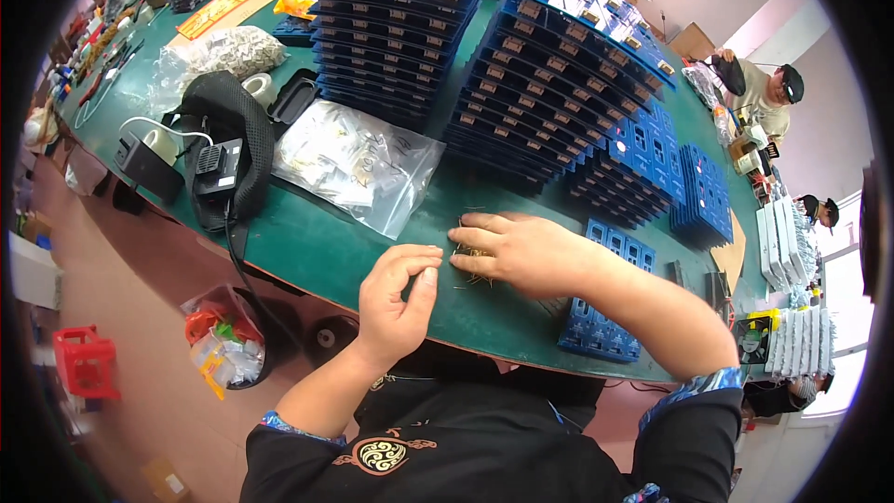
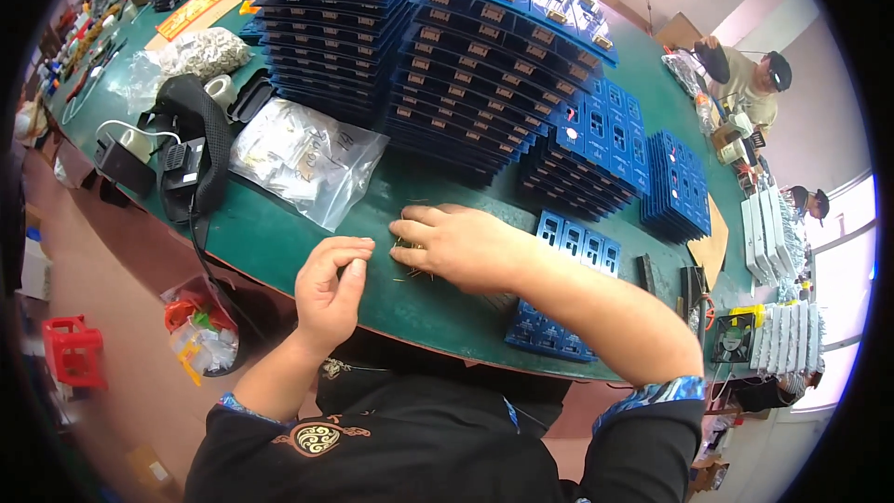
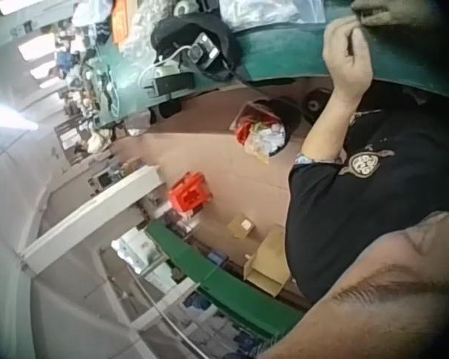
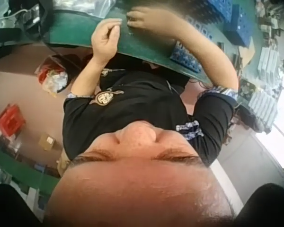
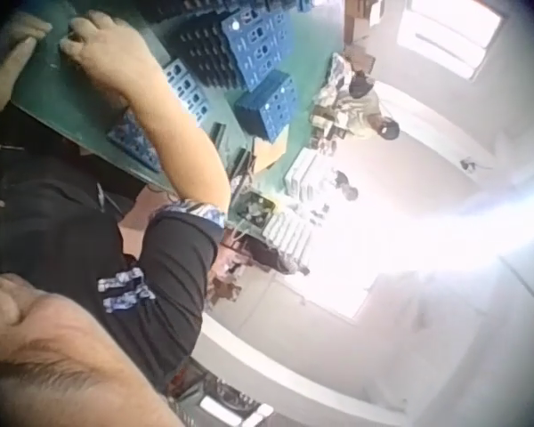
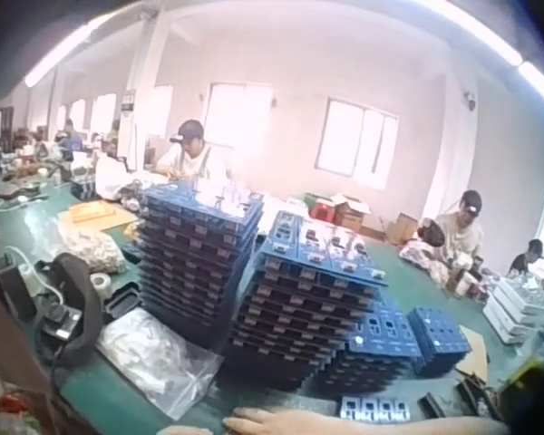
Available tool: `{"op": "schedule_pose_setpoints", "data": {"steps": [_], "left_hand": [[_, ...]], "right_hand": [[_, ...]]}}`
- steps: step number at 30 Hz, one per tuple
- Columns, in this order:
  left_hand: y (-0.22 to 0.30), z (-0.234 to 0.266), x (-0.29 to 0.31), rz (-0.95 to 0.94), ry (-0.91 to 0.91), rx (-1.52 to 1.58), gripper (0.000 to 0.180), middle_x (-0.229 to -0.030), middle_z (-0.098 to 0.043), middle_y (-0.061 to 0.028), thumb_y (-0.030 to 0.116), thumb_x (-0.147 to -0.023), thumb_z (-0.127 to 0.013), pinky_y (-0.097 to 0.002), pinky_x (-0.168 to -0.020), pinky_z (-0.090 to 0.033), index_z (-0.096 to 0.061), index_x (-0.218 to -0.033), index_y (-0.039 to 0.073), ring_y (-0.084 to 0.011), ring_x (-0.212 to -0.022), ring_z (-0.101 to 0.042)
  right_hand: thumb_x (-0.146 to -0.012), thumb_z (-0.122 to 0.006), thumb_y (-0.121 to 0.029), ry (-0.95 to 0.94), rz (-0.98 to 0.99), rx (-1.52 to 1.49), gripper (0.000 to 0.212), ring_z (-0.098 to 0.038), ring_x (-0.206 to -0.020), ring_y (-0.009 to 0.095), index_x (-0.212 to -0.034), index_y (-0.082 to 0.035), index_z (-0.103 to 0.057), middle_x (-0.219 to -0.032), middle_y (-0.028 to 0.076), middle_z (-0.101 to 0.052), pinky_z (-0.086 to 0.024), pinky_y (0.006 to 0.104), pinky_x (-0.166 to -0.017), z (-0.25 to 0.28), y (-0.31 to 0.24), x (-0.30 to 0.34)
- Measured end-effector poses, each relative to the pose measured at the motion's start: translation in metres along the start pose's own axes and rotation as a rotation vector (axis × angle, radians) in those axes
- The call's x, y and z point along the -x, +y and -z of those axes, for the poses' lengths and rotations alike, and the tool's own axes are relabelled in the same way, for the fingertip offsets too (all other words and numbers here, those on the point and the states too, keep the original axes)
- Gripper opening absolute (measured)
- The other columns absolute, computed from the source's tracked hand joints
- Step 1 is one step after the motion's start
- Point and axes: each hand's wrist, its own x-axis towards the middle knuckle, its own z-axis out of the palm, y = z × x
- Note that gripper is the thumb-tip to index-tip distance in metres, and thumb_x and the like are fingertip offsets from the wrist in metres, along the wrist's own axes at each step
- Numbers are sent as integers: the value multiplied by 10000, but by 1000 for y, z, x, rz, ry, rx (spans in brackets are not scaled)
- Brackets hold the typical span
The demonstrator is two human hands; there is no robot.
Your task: The person inserts small gold-colored terminal pins into blue plastic component housings by hand at an assembly workbench.
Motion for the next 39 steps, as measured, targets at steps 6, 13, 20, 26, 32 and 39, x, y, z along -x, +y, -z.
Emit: {"op": "schedule_pose_setpoints", "data": {"steps": [6,13,20,26,32,39], "left_hand": [[-1,2,1,113,42,153,83,-980,-646,-147,-23,-869,-555,-308,-841,-481,-610,-928,-36,-219,-915,-615],[-1,4,0,126,9,150,89,-997,-642,-135,-14,-885,-545,-298,-826,-478,-612,-941,-32,-188,-917,-605],[-4,1,-9,309,-58,360,120,-1031,-634,-95,17,-943,-507,-273,-841,-473,-610,-982,-29,-117,-923,-589],[-4,-9,-23,616,-72,792,146,-1083,-614,-113,65,-969,-493,-334,-939,-478,-595,-1026,-24,-185,-1031,-597],[0,-34,-42,772,44,1076,284,-1156,-584,-151,202,-991,-485,-374,-993,-444,-540,-1133,-38,-252,-1120,-554],[1,-49,-55,971,-47,1268,572,-1179,-581,-138,439,-1026,-241,-377,-976,-434,-541,-1178,-23,-233,-1090,-559]], "right_hand": [[-790,-573,-126,-168,125,59,196,-583,-898,245,-950,-25,-623,-936,86,-564,-522,345,-750,2,4,-11],[-737,-617,-126,-173,42,-8,135,-590,-854,268,-827,-51,-551,-866,92,-538,-529,366,-651,-2,5,-17],[-728,-650,-97,-4,-78,-168,147,-596,-817,305,-804,-33,-541,-832,114,-531,-519,414,-643,-16,15,-12],[-706,-634,-33,206,-262,-424,116,-605,-722,311,-807,-13,-579,-796,119,-578,-511,380,-634,-18,23,-5],[-719,-616,-47,301,-412,-625,165,-624,-837,316,-879,-18,-639,-884,140,-627,-517,383,-736,11,12,-8],[-767,-621,-56,401,-252,-404,166,-621,-877,308,-926,-37,-665,-913,105,-631,-517,382,-762,7,0,-11]]}}
